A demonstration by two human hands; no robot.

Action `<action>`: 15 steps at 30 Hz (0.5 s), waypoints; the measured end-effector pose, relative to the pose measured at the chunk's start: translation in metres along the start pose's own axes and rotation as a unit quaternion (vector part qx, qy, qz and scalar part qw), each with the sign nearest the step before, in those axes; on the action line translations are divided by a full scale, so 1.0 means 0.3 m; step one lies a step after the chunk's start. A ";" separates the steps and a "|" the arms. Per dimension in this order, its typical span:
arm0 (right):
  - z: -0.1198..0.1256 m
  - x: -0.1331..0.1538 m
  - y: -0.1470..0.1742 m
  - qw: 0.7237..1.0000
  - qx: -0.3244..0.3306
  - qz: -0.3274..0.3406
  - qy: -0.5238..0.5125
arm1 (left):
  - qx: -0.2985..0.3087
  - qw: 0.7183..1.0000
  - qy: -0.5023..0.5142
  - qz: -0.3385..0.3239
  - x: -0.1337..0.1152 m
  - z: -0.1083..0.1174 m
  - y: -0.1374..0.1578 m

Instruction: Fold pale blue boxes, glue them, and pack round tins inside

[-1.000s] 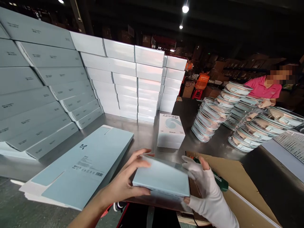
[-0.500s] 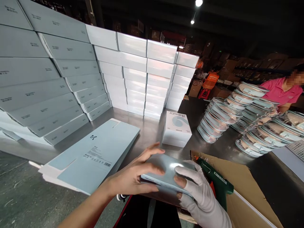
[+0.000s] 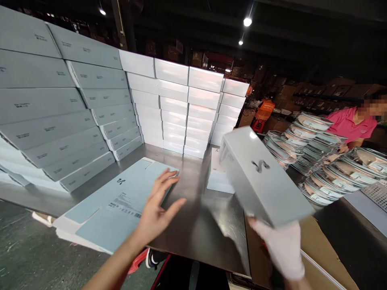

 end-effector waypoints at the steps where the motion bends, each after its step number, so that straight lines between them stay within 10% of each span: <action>1: 0.000 0.008 -0.090 0.999 -0.017 0.006 0.042 | -0.007 0.993 -0.114 -0.020 0.017 0.058 -0.024; 7: -0.182 0.067 -0.455 0.961 0.087 0.142 0.222 | -0.005 0.910 -0.399 0.112 0.226 0.342 -0.085; 15: -0.246 0.071 -0.408 0.924 0.113 0.186 0.314 | 0.006 0.856 -0.451 0.252 0.441 0.468 -0.069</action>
Point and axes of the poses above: each hand's wrist, its own y-axis away from the middle knuckle, its own z-axis out of the back of the hand, x = y × z, the point moved 4 cm from there along -y, towards the middle knuckle, and after that the axes turned 2 degrees about x, right-handed, at the moved point
